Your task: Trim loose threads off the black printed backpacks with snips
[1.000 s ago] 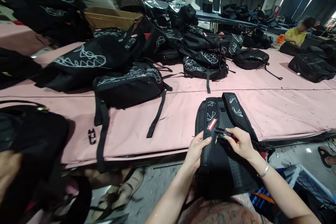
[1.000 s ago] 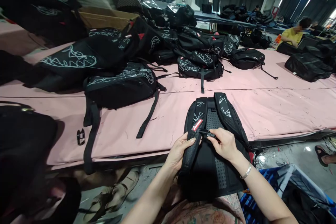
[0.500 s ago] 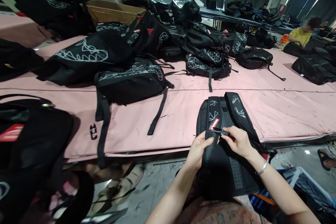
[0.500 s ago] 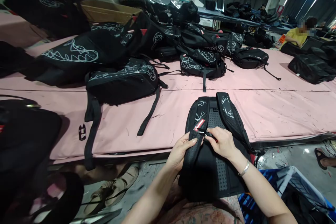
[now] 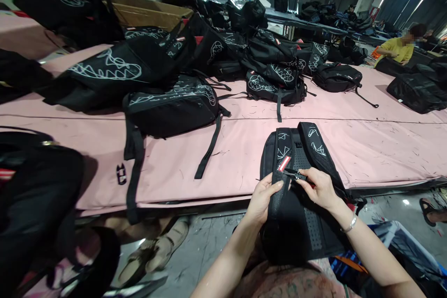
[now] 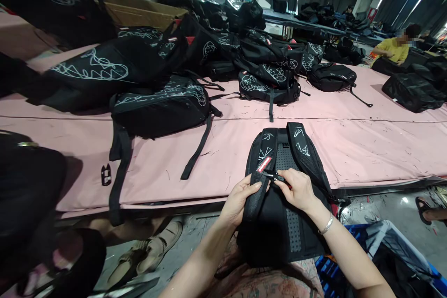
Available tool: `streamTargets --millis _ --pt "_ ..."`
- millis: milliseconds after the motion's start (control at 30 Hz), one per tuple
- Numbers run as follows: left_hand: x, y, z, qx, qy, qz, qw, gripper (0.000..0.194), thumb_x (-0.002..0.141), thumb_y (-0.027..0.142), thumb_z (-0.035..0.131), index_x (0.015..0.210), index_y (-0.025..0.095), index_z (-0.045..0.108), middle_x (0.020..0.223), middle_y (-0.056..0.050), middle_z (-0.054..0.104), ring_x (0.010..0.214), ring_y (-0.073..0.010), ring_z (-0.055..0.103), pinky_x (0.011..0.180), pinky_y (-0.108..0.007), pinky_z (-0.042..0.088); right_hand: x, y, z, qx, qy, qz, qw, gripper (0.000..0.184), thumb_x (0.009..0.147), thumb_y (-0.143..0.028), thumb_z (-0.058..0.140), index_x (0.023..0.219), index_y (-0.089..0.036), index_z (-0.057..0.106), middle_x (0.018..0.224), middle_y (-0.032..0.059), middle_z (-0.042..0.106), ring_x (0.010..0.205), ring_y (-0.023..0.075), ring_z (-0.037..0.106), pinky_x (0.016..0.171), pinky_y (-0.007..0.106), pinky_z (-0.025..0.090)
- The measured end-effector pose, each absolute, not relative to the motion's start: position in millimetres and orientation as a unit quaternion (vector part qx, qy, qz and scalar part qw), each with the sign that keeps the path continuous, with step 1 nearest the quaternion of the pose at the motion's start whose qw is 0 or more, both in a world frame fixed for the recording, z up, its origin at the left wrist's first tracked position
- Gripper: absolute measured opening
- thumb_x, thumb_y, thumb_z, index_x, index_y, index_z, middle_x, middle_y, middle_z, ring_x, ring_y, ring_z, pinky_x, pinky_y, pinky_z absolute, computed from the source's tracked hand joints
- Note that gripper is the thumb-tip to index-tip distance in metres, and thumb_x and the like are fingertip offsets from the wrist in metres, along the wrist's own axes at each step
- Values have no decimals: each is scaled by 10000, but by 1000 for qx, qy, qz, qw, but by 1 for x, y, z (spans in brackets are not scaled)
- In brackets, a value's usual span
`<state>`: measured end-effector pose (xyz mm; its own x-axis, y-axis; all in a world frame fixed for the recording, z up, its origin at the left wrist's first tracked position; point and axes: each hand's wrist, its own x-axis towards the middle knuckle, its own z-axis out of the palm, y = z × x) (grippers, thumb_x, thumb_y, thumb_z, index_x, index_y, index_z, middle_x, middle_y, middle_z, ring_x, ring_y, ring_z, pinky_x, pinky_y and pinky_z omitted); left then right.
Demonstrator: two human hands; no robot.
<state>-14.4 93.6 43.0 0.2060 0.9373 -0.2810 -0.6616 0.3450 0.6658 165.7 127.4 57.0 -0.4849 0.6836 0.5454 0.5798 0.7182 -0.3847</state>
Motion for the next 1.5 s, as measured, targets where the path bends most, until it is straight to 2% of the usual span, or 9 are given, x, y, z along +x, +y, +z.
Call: streamTargets --millis 300,767,1000,1200,1400,1500 --pt "-12 93 40 203 343 533 747 294 626 212 730 894 131 640 755 -47 682 647 -120 612 646 -213 453 165 130 58 -360 -870 73 329 187 876 -291 489 979 -166 584 770 50 636 660 142 584 608 255 462" --pt "-1 93 46 214 349 556 724 300 606 217 741 881 140 650 744 -36 681 658 -122 602 673 -234 454 165 125 51 -365 -888 -78 268 236 887 -268 469 1007 -142 628 661 41 568 592 140 519 568 279 358" --pt "-1 94 48 225 357 560 713 277 604 203 737 862 140 659 727 -26 676 645 -119 594 661 -229 448 164 121 52 -384 -878 -38 283 206 888 -266 474 994 -149 606 765 64 627 656 149 547 622 270 406" --pt "3 92 49 213 356 564 714 264 617 184 725 865 140 644 744 -23 673 664 -117 593 660 -223 448 163 122 54 -388 -876 -32 283 198 889 -268 466 975 -152 602 746 58 622 656 151 555 621 265 418" --pt "6 92 48 209 367 562 711 322 606 183 729 914 151 642 860 -32 679 653 -111 593 658 -231 454 159 121 55 -396 -874 -29 280 192 885 -259 472 970 -144 599 748 58 620 656 154 559 623 268 417" --pt "7 91 47 212 366 561 712 310 610 192 728 904 147 642 835 -31 680 663 -116 597 664 -234 458 158 122 54 -400 -870 -13 287 184 884 -256 473 957 -147 602 755 63 627 668 158 568 632 270 423"
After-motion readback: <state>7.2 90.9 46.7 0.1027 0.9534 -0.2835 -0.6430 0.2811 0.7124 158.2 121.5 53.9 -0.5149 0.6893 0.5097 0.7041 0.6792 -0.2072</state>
